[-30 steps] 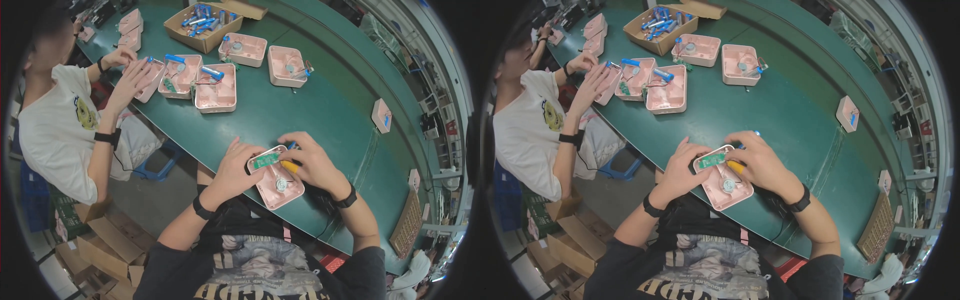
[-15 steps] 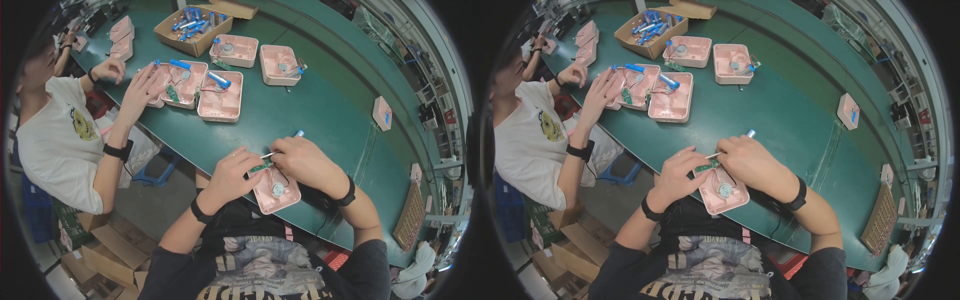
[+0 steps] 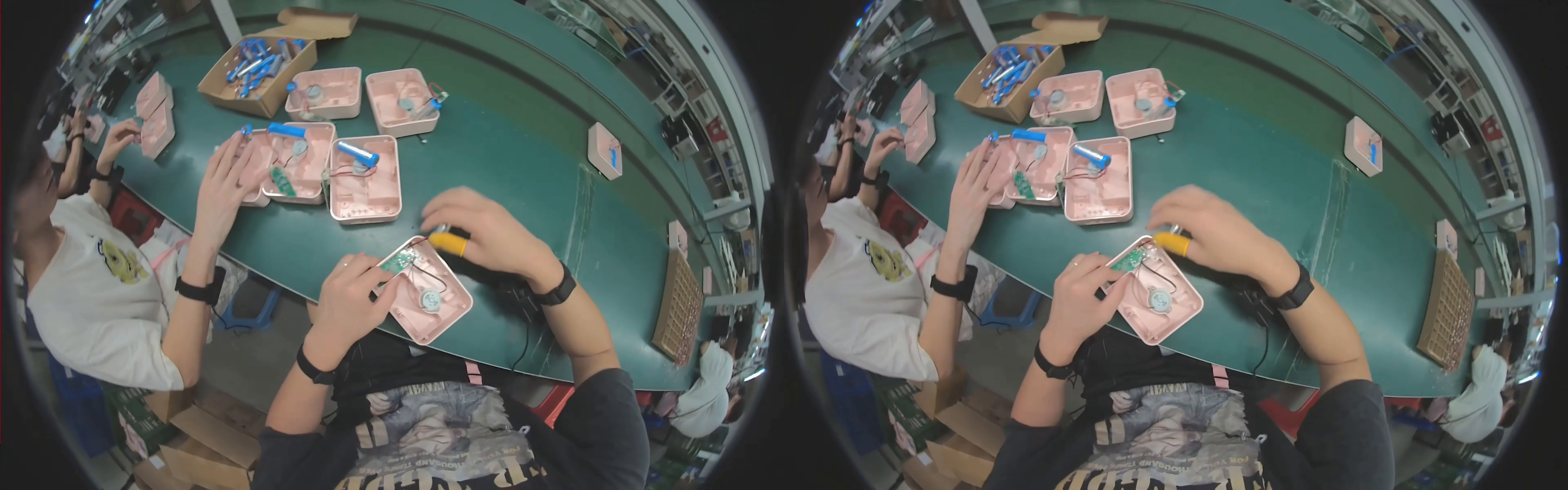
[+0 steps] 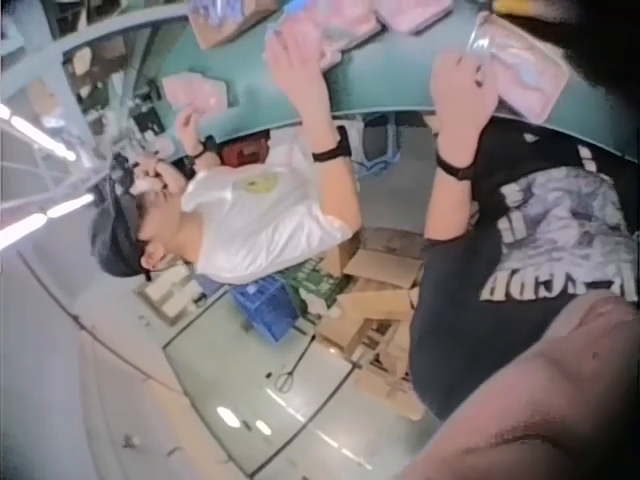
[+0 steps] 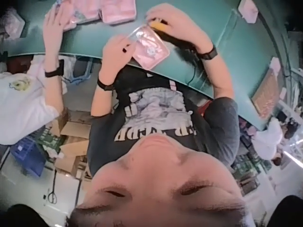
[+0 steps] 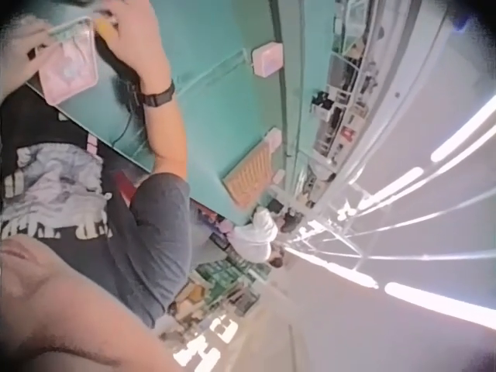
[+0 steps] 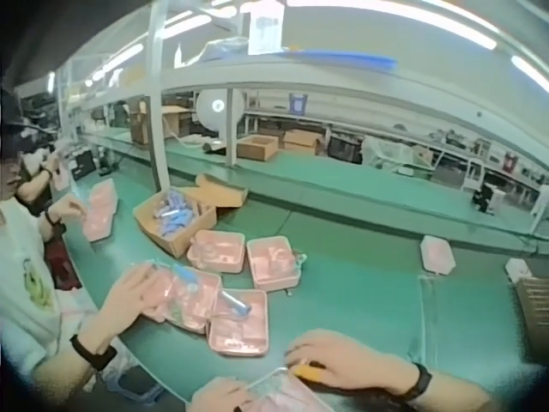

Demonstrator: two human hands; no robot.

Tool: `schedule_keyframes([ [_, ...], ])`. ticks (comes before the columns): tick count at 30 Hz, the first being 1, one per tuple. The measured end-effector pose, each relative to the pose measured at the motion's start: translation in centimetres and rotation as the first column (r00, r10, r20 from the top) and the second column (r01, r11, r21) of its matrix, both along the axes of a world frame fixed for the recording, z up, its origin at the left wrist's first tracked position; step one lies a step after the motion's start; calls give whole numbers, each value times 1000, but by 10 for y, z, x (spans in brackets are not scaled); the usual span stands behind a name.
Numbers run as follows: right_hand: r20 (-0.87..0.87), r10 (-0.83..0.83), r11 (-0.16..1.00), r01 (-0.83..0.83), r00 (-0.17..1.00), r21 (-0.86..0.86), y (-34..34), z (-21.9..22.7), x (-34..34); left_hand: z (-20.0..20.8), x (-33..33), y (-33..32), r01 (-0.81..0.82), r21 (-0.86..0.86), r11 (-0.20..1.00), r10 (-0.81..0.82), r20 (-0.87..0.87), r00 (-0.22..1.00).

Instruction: The person assembles electronic devices by hand, fitting a circuit board and a battery into a pink plastic case. They then use a soldering iron to connect the components before placing the unit on the table and repeating the process.

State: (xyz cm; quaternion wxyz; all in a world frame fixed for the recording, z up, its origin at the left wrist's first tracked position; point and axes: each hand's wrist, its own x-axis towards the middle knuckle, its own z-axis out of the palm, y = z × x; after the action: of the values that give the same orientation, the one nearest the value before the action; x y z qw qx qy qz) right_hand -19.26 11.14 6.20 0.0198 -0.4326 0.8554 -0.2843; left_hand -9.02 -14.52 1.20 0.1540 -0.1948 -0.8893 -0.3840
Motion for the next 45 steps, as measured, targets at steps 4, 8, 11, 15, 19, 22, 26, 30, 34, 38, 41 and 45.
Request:
schedule_keyframes([
  [4, -114, 1, 997, 8, 993, 77, 22, -26, -9, -11, 3, 14, 1, 0, 1000, -1, -26, 1000],
  [8, -58, 15, 951, 4, 998, 309, 28, -16, 2, -18, 13, 18, -49, -10, 999, 48, -96, 994],
  [11, -77, -31, 949, 53, 997, 310, 32, -13, 6, -16, 13, 28, -129, -28, 991, 126, -91, 988],
  [15, -88, -114, 993, 114, 990, -10, 32, -11, 39, -12, 20, 25, -193, -52, 980, 185, -132, 974],
  [19, -171, -57, 992, 37, 984, -121, 26, -15, 80, -24, 20, 31, -192, 20, 981, 192, -193, 962],
  [22, -121, -59, 996, 50, 991, -76, 23, -21, 93, -33, 16, 34, -203, 30, 979, 205, -219, 954],
  [26, -194, -29, 999, 33, 981, 15, 16, -14, 87, -27, 20, 28, -184, 44, 982, 189, -177, 966],
  [30, -51, -27, 997, 24, 998, -70, 25, -16, 42, -26, 17, 25, -172, 76, 982, 183, -186, 965],
  [34, -137, -52, 994, 65, 989, 88, 14, -21, 8, -26, 17, 23, -168, 85, 982, 181, -183, 966],
  [38, -29, -24, 971, 30, 999, 237, 10, -13, 9, -24, 21, 22, -150, 78, 986, 162, -181, 970],
  [41, -39, -101, 960, 107, 994, 257, 12, -16, 12, -23, 22, 24, -157, 89, 984, 169, -148, 974],
  [45, 324, -232, 972, 211, 917, 101, 26, -6, 7, -34, 11, 24, -106, 79, 991, 120, -214, 969],
])
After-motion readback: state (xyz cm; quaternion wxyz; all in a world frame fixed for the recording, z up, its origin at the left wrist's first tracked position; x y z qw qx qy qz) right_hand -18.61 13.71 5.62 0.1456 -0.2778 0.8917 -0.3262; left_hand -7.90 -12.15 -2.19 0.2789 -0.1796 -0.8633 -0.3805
